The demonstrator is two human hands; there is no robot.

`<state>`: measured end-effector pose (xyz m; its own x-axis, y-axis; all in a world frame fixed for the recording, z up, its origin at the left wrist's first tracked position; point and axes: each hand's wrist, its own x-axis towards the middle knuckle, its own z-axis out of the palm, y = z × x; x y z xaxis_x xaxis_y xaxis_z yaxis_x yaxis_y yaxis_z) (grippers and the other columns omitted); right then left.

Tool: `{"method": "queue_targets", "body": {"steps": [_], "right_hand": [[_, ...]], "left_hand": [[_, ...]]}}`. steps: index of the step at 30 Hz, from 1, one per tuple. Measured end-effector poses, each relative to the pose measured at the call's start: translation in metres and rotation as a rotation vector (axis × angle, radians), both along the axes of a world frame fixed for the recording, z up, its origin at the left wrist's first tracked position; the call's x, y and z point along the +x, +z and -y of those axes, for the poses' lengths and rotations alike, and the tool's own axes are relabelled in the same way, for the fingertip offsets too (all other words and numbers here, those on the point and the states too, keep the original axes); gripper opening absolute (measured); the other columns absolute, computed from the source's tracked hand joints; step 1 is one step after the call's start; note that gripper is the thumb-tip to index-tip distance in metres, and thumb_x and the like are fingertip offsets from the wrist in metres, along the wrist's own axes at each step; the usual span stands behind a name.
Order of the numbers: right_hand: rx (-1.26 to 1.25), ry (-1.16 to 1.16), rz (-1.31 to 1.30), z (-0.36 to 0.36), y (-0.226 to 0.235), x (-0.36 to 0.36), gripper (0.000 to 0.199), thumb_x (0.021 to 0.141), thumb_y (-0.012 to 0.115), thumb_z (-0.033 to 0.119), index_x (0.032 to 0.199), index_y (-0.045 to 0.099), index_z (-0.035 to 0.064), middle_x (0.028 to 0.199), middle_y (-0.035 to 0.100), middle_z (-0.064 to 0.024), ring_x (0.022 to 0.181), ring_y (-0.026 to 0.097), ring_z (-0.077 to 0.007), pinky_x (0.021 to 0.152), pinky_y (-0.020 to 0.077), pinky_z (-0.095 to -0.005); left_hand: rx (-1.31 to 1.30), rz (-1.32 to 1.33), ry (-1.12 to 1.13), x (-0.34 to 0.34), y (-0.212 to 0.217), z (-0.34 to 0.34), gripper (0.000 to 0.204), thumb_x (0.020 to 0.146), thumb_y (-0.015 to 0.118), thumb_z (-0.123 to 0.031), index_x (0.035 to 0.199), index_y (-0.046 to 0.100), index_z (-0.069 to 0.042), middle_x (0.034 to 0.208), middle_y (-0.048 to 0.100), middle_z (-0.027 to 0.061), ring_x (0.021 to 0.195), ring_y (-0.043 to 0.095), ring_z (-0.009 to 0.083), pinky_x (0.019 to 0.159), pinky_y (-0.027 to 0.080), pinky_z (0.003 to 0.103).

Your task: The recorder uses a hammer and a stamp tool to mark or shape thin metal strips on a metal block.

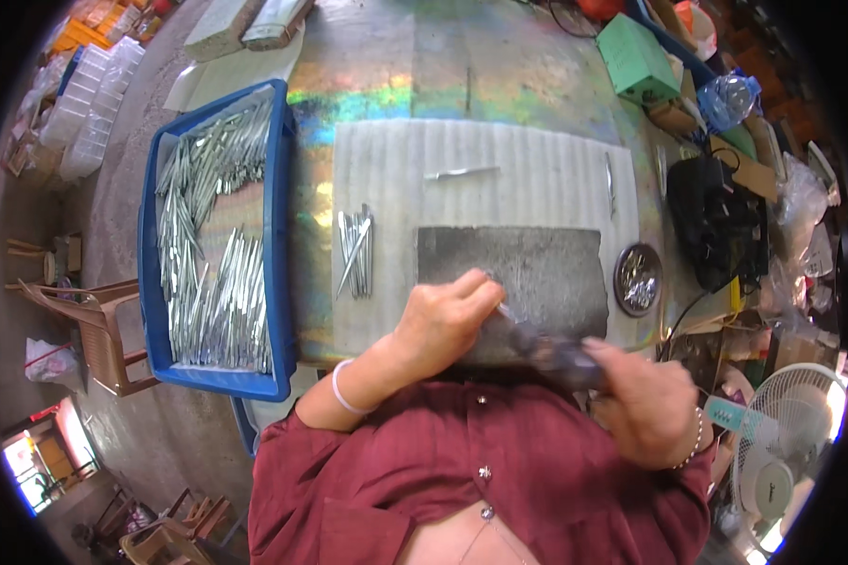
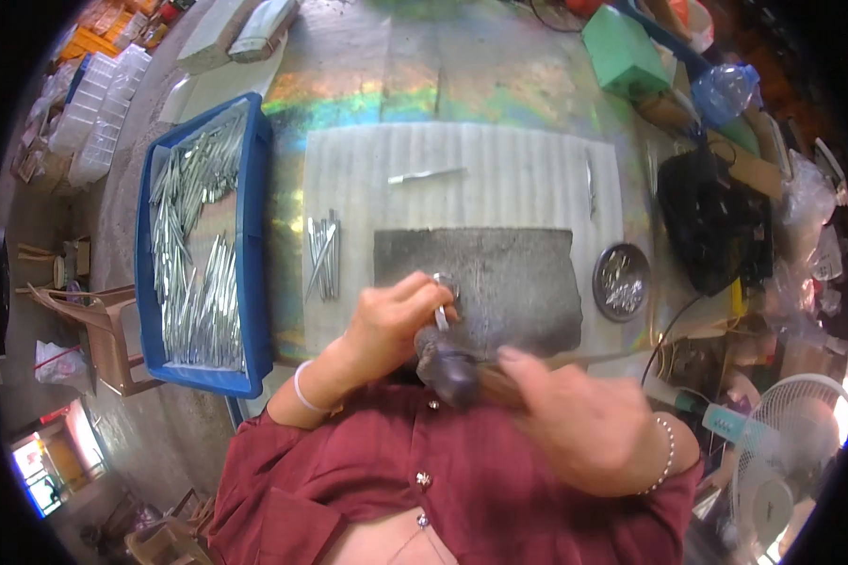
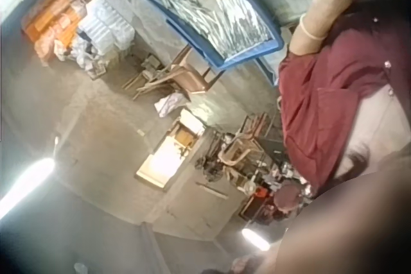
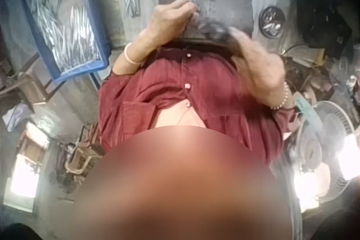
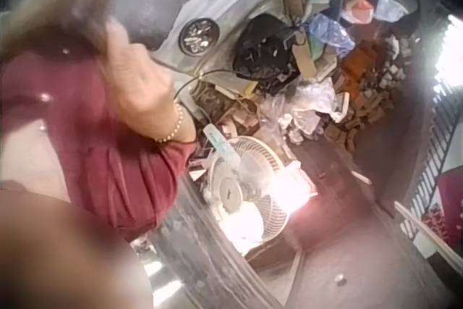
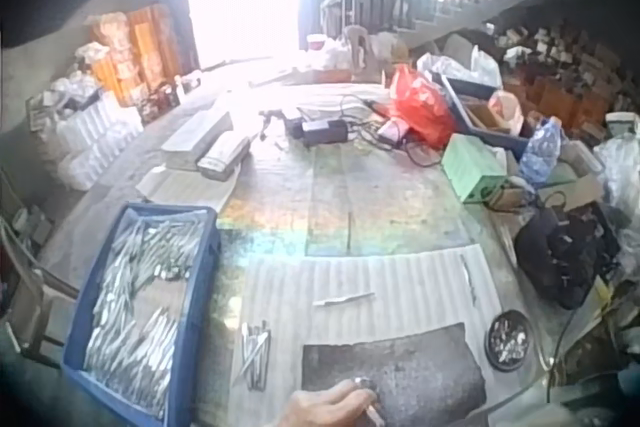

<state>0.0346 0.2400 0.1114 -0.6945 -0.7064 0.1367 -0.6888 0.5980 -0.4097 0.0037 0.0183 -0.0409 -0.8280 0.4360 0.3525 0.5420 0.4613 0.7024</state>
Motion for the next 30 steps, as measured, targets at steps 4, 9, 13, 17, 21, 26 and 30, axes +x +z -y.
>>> {"method": "queue_targets", "body": {"steps": [4, 9, 13, 17, 21, 26, 30], "right_hand": [[-0.26, -0.154, 0.017, -0.008, -0.009, 0.002, 0.042, 0.072, 0.064, -0.004, 0.113, 0.054, -0.0101, 0.072, 0.057, -0.0129, 0.053, 0.055, -0.023, 0.05, 0.0454, -0.0319], [-0.172, -0.311, 0.057, -0.005, -0.077, -0.016, 0.047, 0.077, 0.059, -0.003, 0.123, 0.05, 0.0, 0.078, 0.055, -0.0153, 0.059, 0.056, -0.0327, 0.052, 0.0456, -0.0371], [-0.057, -0.43, 0.0, -0.007, -0.119, -0.021, 0.052, 0.077, 0.059, -0.001, 0.127, 0.048, 0.0045, 0.083, 0.054, -0.0138, 0.063, 0.058, -0.0319, 0.054, 0.0467, -0.0392], [0.066, -0.413, -0.048, -0.005, -0.13, -0.019, 0.051, 0.075, 0.061, 0.0, 0.125, 0.048, 0.0033, 0.086, 0.052, -0.0133, 0.074, 0.057, -0.0298, 0.058, 0.048, -0.0377], [0.064, -0.324, 0.044, -0.003, -0.114, -0.024, 0.046, 0.077, 0.063, 0.006, 0.12, 0.049, 0.0006, 0.088, 0.052, -0.0152, 0.08, 0.056, -0.0304, 0.067, 0.0479, -0.0387], [-0.081, -0.486, 0.139, -0.038, -0.12, -0.069, 0.034, 0.083, 0.06, 0.012, 0.114, 0.053, 0.0002, 0.091, 0.057, -0.0179, 0.078, 0.058, -0.0324, 0.069, 0.0468, -0.0391], [-0.021, -0.705, 0.104, -0.08, -0.15, -0.133, 0.031, 0.085, 0.057, 0.014, 0.111, 0.053, -0.0012, 0.088, 0.061, -0.0192, 0.079, 0.06, -0.035, 0.07, 0.0469, -0.0399]], "left_hand": [[0.648, 0.512, -0.029, 0.012, 0.024, 0.002, 0.009, 0.084, 0.051, 0.007, 0.083, 0.058, 0.001, 0.084, 0.062, 0.0111, 0.064, 0.064, 0.0177, 0.055, 0.052, 0.026], [1.315, 0.936, -0.054, 0.007, 0.049, 0.018, 0.021, 0.096, 0.051, -0.019, 0.099, 0.056, 0.001, 0.091, 0.064, 0.0137, 0.065, 0.065, 0.0153, 0.057, 0.055, 0.023], [1.383, 1.039, -0.081, 0.003, 0.047, 0.018, 0.021, 0.096, 0.05, -0.02, 0.099, 0.056, 0.001, 0.091, 0.064, 0.0143, 0.065, 0.065, 0.0155, 0.056, 0.056, 0.023], [1.405, 1.09, -0.049, -0.003, 0.044, 0.016, 0.021, 0.096, 0.049, -0.02, 0.098, 0.056, 0.0, 0.091, 0.064, 0.0149, 0.064, 0.065, 0.0151, 0.057, 0.057, 0.024], [1.343, 1.095, -0.015, -0.008, 0.04, 0.012, 0.021, 0.096, 0.05, -0.02, 0.098, 0.056, 0.0, 0.09, 0.065, 0.015, 0.062, 0.065, 0.0146, 0.056, 0.056, 0.024], [1.255, 1.099, 0.011, -0.012, 0.034, 0.01, 0.021, 0.095, 0.051, -0.02, 0.097, 0.056, 0.0, 0.085, 0.065, 0.0155, 0.058, 0.064, 0.0155, 0.052, 0.053, 0.022], [1.165, 1.15, 0.027, -0.013, 0.032, 0.008, 0.02, 0.093, 0.055, -0.018, 0.099, 0.056, 0.001, 0.079, 0.064, 0.0153, 0.055, 0.062, 0.0161, 0.048, 0.05, 0.021]]}}
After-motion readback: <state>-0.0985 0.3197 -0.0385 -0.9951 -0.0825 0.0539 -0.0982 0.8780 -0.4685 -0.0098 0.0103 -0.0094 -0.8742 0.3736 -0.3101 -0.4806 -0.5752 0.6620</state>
